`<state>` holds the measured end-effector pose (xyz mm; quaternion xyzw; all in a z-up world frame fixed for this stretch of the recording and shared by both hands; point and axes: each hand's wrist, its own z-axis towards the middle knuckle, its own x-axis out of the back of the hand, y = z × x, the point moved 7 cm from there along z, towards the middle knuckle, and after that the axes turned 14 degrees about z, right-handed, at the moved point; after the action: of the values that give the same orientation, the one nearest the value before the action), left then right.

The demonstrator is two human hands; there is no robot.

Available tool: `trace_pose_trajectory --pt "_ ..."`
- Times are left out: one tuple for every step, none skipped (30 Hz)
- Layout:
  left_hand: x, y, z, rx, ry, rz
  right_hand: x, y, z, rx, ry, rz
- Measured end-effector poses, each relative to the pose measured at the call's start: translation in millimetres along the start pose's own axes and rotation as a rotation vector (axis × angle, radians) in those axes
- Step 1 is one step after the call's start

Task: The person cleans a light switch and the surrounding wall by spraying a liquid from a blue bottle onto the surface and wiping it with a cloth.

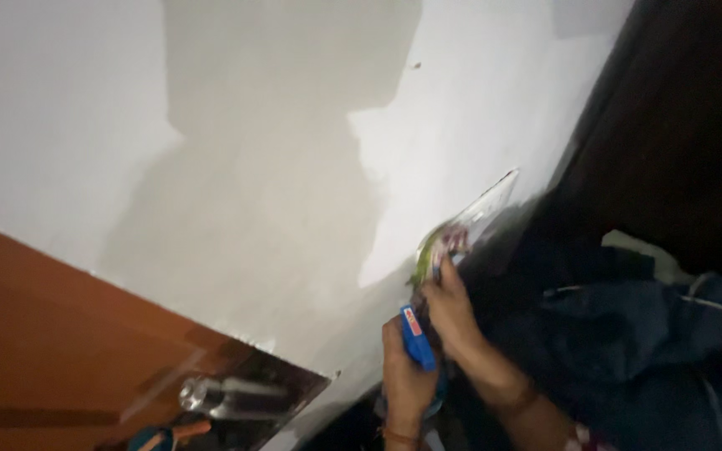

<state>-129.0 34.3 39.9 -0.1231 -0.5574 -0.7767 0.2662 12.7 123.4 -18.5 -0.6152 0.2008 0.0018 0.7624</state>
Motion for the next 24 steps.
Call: trace_pose_trajectory --pt "0 1 3 -0.005 0.001 -0.004 1 13 -23 -0.348 0.049 0.356" --pt "0 2 5 -0.015 -0.006 0.032 5 3 -25 -0.342 0.049 0.355" --pt "0 3 7 -0.023 -0.014 0.068 9 -9 -29 -0.312 0.029 0.526" --pt "-1 4 9 -0.025 -0.015 0.065 15 -18 -30 -0.281 0.007 0.696" --pt "-4 -1 9 0.053 -0.067 0.042 22 -21 -27 -0.282 0.009 0.695" --pt "-7 -6 9 0.132 -0.119 0.020 29 -21 -19 -0.293 0.066 0.860" --pt "-6 -5 9 0.134 -0.121 0.022 32 -18 -16 -0.306 0.125 1.027" --pt "-6 -4 10 0.111 -0.109 0.007 34 -19 -12 -0.308 0.127 1.027" --pt "-5 -3 12 0.085 -0.099 -0.006 40 -18 -5 -0.359 0.179 1.037" --pt "-6 -4 13 0.085 -0.101 -0.003 43 -17 -2 -0.410 0.231 1.047" --pt "-8 -7 14 0.103 -0.110 0.023 42 -19 -1 -0.411 0.232 1.048" --pt "-11 -10 14 0.121 -0.119 0.049 44 -23 1 -0.393 0.250 1.030" --pt "-13 -11 16 0.119 -0.117 0.051 44 -27 5 -0.374 0.264 1.013" --pt "-14 -14 17 0.118 -0.099 0.090 40 -28 6 -0.374 0.262 1.015" --pt "-14 -16 17 0.121 -0.086 0.129 40 -28 2 -0.389 0.294 0.981" --pt "-15 -19 17 0.121 -0.088 0.130 39 -26 -1 -0.404 0.326 0.947" --pt "-15 -20 17 0.097 -0.084 0.117 36 -24 -1 -0.407 0.329 0.946" --pt "-15 -20 16 0.073 -0.080 0.103 30 -23 0 -0.425 0.278 0.990" --pt "-14 -22 17 0.075 -0.081 0.103 23 -22 2 -0.442 0.226 1.034" --pt "-13 -21 17 0.061 -0.074 0.092 19 -19 3 -0.443 0.228 1.033" --pt "-11 -21 17 0.047 -0.065 0.082 16 -15 4 -0.464 0.251 1.036" --pt "-11 -21 17 0.049 -0.065 0.083 13 -11 3 -0.486 0.274 1.039" --pt "-11 -25 16 0.097 -0.086 0.075 11 -10 3 -0.489 0.273 1.037" --pt "-12 -28 15 0.145 -0.106 0.068 6 -14 6 -0.441 0.214 1.079"
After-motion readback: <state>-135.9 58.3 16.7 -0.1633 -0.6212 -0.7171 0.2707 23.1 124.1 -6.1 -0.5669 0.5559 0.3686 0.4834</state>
